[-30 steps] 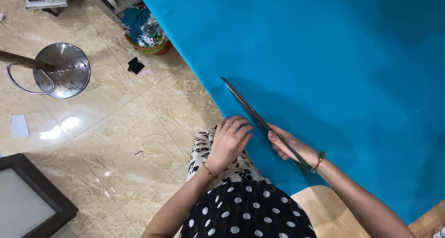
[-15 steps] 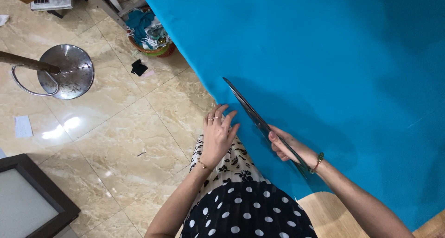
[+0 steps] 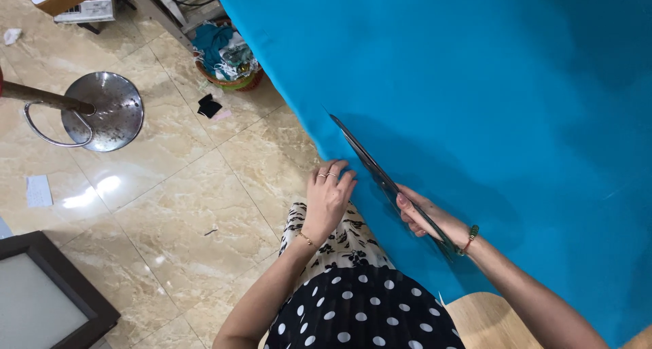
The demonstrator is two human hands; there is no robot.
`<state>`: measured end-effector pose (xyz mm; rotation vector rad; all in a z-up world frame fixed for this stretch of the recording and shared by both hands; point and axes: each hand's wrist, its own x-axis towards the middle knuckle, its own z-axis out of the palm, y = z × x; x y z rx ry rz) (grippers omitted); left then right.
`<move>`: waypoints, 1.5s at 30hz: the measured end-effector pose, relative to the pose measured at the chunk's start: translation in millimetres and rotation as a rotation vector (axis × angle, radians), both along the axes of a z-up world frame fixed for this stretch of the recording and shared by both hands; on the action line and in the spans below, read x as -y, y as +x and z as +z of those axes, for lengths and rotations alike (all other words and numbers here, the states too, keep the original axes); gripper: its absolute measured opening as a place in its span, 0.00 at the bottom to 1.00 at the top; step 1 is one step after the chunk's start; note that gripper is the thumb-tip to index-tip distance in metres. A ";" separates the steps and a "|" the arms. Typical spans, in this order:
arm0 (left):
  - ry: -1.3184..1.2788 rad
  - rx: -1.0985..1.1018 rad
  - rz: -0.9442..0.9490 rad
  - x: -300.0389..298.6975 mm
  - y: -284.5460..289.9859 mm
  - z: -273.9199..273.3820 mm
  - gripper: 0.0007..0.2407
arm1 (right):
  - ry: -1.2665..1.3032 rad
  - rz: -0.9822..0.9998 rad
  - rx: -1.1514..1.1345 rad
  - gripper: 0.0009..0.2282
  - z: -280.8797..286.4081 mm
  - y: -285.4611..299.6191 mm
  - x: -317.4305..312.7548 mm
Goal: Marking measurements on blue fabric using a ruler and chalk, then cutting out patterns with large tailor scissors.
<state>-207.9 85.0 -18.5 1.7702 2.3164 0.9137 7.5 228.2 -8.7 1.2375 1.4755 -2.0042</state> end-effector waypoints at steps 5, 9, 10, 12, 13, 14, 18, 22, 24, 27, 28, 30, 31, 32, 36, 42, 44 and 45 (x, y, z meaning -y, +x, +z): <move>0.008 -0.027 -0.010 -2.2 -7.2 -2.2 0.06 | -0.034 -0.011 -0.009 0.41 5.0 -6.0 0.6; 0.005 -0.033 -0.026 -4.0 -10.0 -8.8 0.06 | -0.086 -0.056 -0.022 0.38 0.8 -4.4 2.2; 0.006 -0.034 -0.024 -3.7 -9.7 -6.8 0.06 | -0.085 -0.054 -0.023 0.38 3.6 -5.0 1.9; 0.006 -0.023 -0.010 -4.0 -9.7 -3.6 0.07 | -0.085 -0.043 -0.060 0.40 8.3 -7.0 0.4; 0.008 -0.025 -0.008 -5.1 -11.5 -0.3 0.07 | -0.083 -0.041 -0.062 0.40 -0.9 -4.2 -1.8; 0.015 -0.025 0.019 -5.3 -12.4 3.9 0.10 | -0.124 -0.071 -0.040 0.40 -9.2 -0.2 -2.5; -0.007 -0.012 0.114 -6.2 -16.0 7.9 0.17 | -0.094 -0.062 0.025 0.41 -7.4 -9.9 -5.7; -0.038 -0.010 0.138 -6.7 -18.3 2.9 0.17 | -0.090 -0.063 0.023 0.41 -16.9 -12.7 -7.5; -0.016 -0.036 0.131 -9.2 -20.0 -1.6 0.13 | -0.161 -0.093 -0.032 0.41 -16.4 -15.5 -9.6; -0.013 -0.054 0.131 -13.5 -23.8 -6.7 0.09 | -0.144 -0.080 -0.005 0.41 -15.2 -20.1 -8.6; -0.013 -0.054 0.128 -14.4 -25.5 -7.0 0.09 | -0.145 -0.083 -0.005 0.41 -14.6 -21.5 -8.1; -0.017 -0.051 0.124 -16.7 -29.4 -7.4 0.07 | -0.162 -0.053 -0.073 0.41 -13.0 -24.8 -7.8; -0.016 -0.052 0.121 -17.6 -31.6 -6.7 0.07 | -0.162 -0.055 -0.074 0.41 -9.9 -27.7 -8.5; -0.009 -0.049 0.114 -17.9 -33.5 -5.7 0.06 | -0.133 -0.044 -0.056 0.40 -6.7 -30.4 -8.4; 0.017 -0.036 0.083 -18.7 -42.7 -3.8 0.05 | -0.042 -0.036 0.060 0.39 -15.2 -31.1 -9.0; 0.079 -0.023 0.081 -23.3 -56.7 3.6 0.05 | -0.169 -0.080 -0.063 0.33 -44.5 -18.6 -15.4; 0.098 -0.016 0.082 -26.9 -62.8 9.4 0.05 | -0.191 -0.097 -0.050 0.34 -66.5 -13.0 -18.5; 0.117 -0.008 0.081 -28.1 -65.1 12.1 0.06 | -0.212 -0.117 -0.035 0.35 -77.7 -9.2 -19.0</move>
